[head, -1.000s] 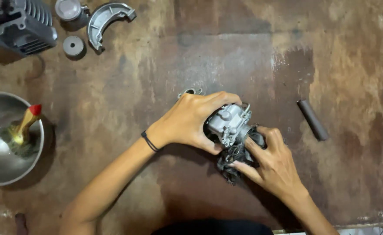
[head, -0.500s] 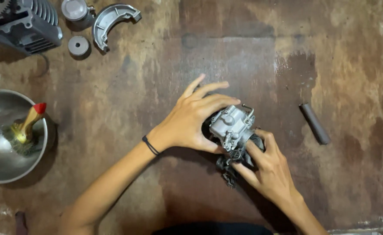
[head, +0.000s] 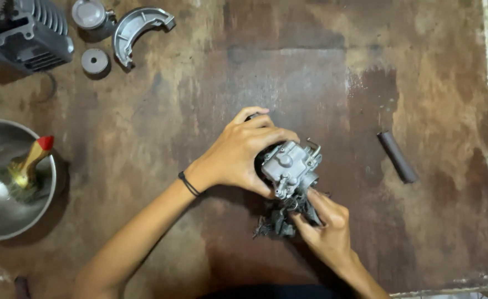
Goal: The person is cleaning a motorcycle carburetor with a cloth.
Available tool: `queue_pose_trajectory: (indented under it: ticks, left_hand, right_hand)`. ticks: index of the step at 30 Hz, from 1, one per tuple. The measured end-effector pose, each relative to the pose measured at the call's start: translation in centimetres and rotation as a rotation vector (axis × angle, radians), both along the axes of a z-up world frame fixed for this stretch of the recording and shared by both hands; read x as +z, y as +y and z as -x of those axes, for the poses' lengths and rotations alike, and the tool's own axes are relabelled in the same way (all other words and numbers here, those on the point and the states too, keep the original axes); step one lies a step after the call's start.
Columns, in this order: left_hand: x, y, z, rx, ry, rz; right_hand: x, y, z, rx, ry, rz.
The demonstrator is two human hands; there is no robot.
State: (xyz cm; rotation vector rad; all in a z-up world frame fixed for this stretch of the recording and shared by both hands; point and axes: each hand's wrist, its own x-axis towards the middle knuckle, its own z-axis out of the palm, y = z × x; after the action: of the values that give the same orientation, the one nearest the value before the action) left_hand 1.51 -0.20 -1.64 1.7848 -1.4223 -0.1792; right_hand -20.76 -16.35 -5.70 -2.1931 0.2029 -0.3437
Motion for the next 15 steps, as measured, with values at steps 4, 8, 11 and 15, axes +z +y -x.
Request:
queue_pose_trajectory:
  ticks: [4, 8, 11, 15]
  left_hand:
    - [0.1, -0.2, 0.1, 0.002, 0.044, 0.006]
    - [0.2, 0.0, 0.1, 0.003, 0.038, -0.013]
    - [0.3, -0.2, -0.1, -0.01, 0.027, 0.008]
    - [0.3, -0.1, -0.1, -0.018, 0.026, -0.024]
  right_hand:
    - [1.4, 0.1, -0.9, -0.009, -0.013, 0.039]
    - [2.8, -0.8, -1.7, 0.02, 0.124, -0.024]
    - [3.3, -1.8, -2.1, 0.104, 0.237, 0.118]
    - [3.5, -2.0, -1.8, 0.159, 0.422, 0.128]
